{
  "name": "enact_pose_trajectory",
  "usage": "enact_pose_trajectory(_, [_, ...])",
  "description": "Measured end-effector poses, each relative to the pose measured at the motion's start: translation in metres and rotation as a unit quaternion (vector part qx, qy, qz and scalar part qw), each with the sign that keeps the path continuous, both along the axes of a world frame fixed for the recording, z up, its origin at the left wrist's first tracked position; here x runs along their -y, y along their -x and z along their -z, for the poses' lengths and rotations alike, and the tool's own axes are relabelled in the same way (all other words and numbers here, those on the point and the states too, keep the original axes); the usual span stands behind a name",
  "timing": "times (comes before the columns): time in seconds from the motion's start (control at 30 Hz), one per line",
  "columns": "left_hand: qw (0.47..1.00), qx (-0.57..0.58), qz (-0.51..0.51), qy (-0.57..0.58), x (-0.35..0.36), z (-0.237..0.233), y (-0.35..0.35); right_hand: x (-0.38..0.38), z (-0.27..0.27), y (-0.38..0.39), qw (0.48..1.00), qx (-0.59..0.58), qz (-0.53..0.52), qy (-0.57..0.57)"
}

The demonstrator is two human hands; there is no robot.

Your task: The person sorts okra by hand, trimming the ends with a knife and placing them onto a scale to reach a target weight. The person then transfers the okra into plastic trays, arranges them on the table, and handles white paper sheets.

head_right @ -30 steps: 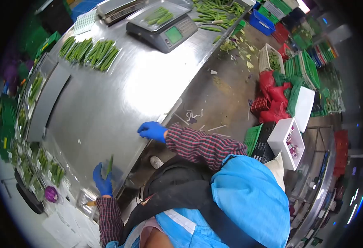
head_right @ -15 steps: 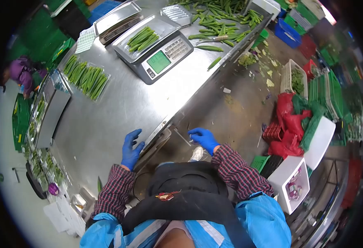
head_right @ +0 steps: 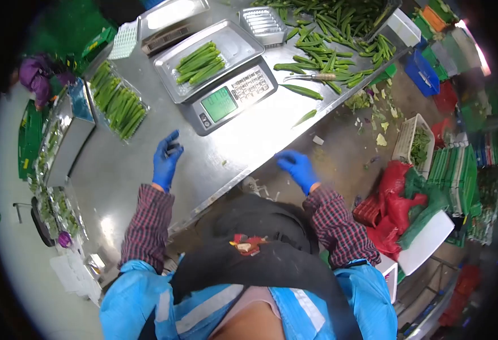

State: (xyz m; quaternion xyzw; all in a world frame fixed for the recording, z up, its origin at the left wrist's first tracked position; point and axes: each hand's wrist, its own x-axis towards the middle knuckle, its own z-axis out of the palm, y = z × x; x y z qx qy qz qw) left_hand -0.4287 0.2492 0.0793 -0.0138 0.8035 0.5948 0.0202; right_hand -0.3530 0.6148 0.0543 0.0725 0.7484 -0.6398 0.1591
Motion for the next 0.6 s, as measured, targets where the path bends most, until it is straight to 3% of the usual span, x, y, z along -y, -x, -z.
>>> enact_pose_trajectory(0.07, [0.998,0.004,-0.009,-0.058,-0.012,-0.015,0.027,-0.027,-0.023,0.034,0.998,0.032,0.057,-0.007])
enact_pose_trajectory(0.17, [0.997,-0.014,-0.051,-0.058,-0.014,-0.023,0.056,-0.064,-0.039,0.084,0.994,0.040,0.099,-0.011])
enact_pose_trajectory(0.27, [0.994,-0.036,-0.086,-0.056,-0.007,-0.022,0.079,-0.088,-0.048,0.140,0.996,0.027,0.090,-0.004])
enact_pose_trajectory(0.4, [0.990,-0.025,-0.136,-0.019,-0.016,-0.031,0.103,-0.101,-0.042,0.238,0.999,-0.034,0.021,-0.011])
enact_pose_trajectory(0.6, [0.981,0.003,-0.195,-0.005,-0.054,-0.026,0.160,-0.006,-0.062,0.363,0.989,-0.026,-0.128,0.063])
